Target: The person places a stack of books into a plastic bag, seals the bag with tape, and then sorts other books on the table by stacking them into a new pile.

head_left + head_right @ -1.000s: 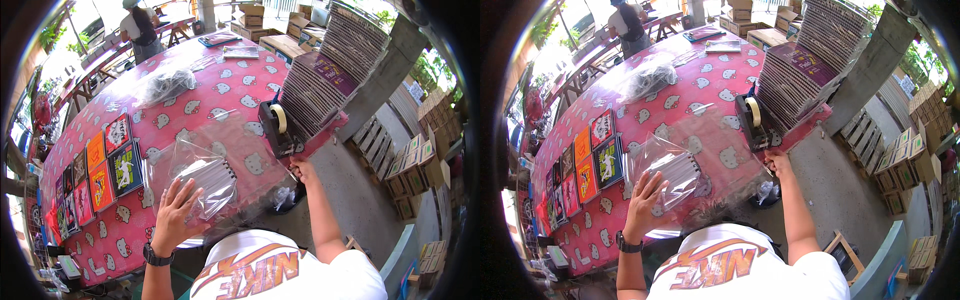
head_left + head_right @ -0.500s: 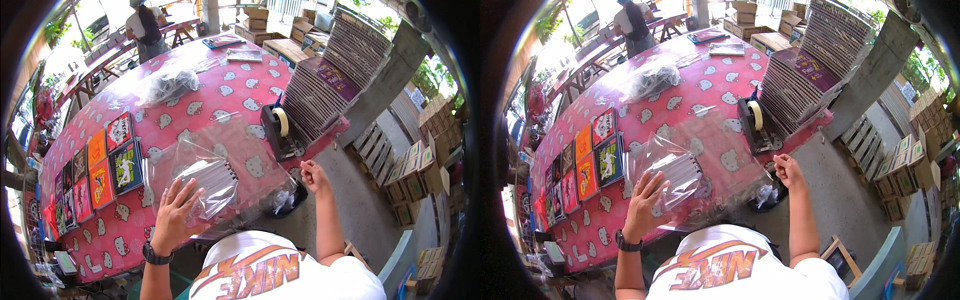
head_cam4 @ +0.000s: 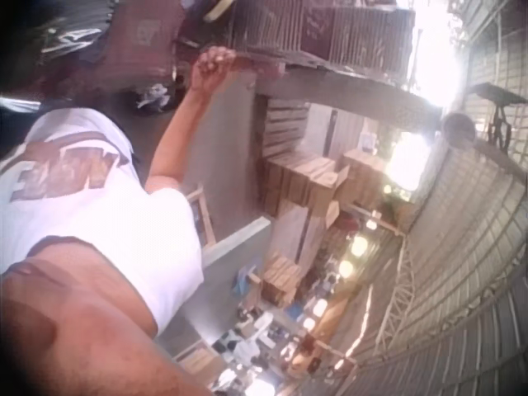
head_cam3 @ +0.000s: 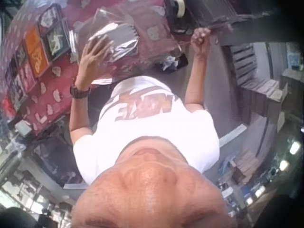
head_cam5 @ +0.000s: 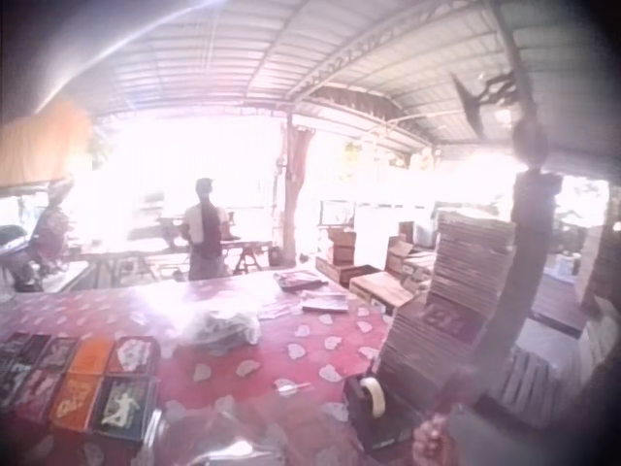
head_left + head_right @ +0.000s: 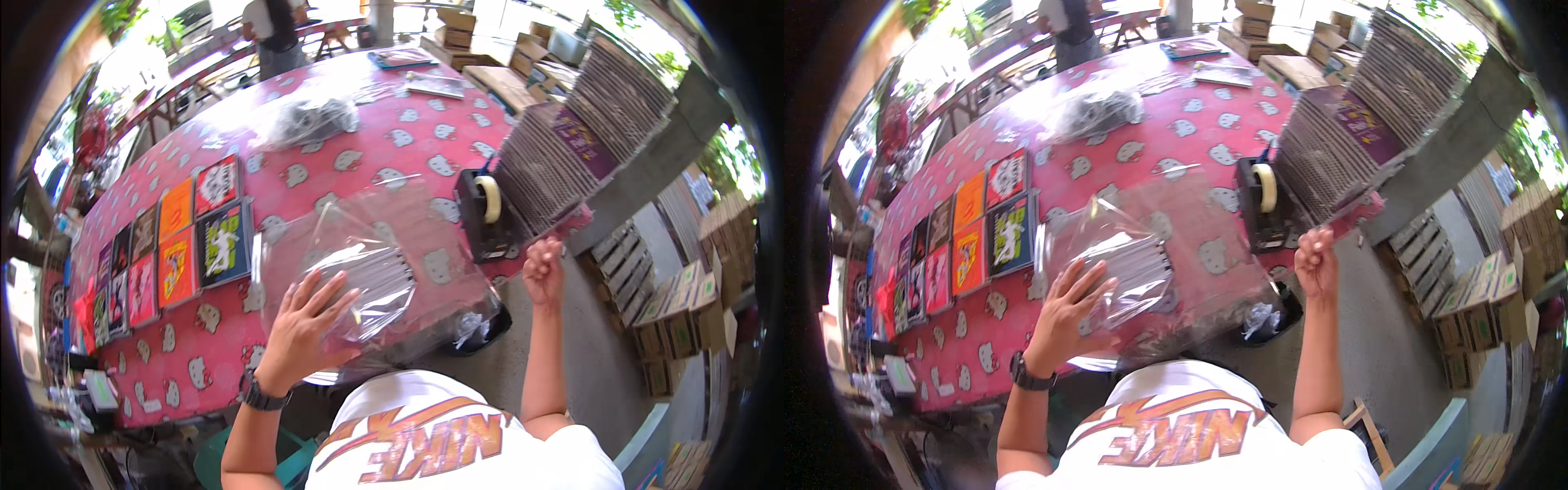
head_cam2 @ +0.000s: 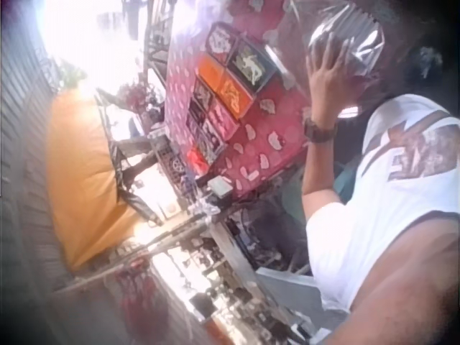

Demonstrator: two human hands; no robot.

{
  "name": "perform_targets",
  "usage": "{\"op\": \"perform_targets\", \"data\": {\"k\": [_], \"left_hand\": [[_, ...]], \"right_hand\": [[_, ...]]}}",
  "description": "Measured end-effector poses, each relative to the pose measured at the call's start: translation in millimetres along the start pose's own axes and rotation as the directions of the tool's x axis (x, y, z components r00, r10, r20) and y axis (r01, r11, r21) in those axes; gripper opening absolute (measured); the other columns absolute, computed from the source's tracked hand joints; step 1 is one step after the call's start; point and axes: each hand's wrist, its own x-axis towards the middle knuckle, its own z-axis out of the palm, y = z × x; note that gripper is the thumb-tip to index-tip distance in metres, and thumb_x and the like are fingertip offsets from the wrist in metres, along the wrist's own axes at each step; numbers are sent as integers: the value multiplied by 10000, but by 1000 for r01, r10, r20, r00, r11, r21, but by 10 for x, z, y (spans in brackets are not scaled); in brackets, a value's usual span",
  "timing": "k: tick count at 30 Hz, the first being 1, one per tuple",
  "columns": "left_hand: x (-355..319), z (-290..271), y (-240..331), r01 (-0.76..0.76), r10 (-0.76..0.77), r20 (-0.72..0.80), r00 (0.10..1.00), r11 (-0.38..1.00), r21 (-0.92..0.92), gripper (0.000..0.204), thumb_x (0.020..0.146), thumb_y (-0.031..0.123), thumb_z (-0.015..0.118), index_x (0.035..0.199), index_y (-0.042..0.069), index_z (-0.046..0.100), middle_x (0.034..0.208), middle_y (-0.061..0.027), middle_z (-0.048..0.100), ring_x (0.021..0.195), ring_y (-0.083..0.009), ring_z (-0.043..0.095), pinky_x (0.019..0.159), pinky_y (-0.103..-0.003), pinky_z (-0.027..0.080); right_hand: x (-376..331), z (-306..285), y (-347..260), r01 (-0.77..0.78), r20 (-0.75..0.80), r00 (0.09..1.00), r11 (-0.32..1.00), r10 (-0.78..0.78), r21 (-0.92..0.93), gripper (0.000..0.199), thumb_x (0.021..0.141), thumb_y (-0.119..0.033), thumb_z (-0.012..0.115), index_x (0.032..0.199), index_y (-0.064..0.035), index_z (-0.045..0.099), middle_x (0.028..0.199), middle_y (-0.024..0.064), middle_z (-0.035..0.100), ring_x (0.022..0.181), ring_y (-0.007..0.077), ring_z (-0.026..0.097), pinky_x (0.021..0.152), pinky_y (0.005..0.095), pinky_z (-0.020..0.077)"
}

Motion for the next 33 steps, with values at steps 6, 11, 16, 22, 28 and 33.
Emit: {"op": "perform_targets", "data": {"k": [6,11,16,22,28,33], "left_hand": [[-23,-43,-6,17,-17,9,1000,1000,15,785,581,339,780,1297,220,481,1404,-39,376,1321,-325,272,1043,-499,259],[20,14,-18,-13,13,10,1000,999,41,776,628,389,746,1325,247,436,1446,-85,291,1330,-300,262,1028,-530,265],[-36,3,-45,42,-42,-30,999,999,14,746,610,365,760,1288,202,494,1452,-98,285,1342,-331,230,1072,-500,177],[-356,132,-311,230,-179,-339,924,966,119,599,621,264,757,1186,184,575,1430,-78,334,1365,-318,175,1088,-526,103],[205,183,46,-62,7,-469,883,993,-101,205,716,151,704,918,132,678,964,-34,664,1010,-192,583,1021,-493,281],[247,-93,127,-225,-96,-608,788,874,-430,107,762,103,682,867,82,682,890,-65,673,816,-174,627,852,-335,436]], "right_hand": [[613,1556,1195,-167,460,753,814,470,-557,161,839,-154,632,742,-54,551,575,-9,468,501,70,400,427,196,321],[721,2060,1673,450,3,862,-763,507,-463,565,678,-546,693,789,7,669,766,136,662,720,235,648,639,337,502],[744,2250,1431,403,-106,900,-901,422,-164,676,606,-652,658,808,-8,683,832,146,664,845,282,643,739,356,500],[314,1775,1106,777,661,630,-339,408,-531,375,576,-263,814,854,-64,660,757,69,618,780,272,585,779,343,455],[171,1993,1614,837,791,548,-167,272,-522,131,728,-120,711,831,-53,667,775,47,632,835,186,597,744,322,456],[404,2014,1430,597,597,802,62,-18,-800,215,799,-216,684,885,-19,669,835,72,652,749,145,592,705,273,453]]}}
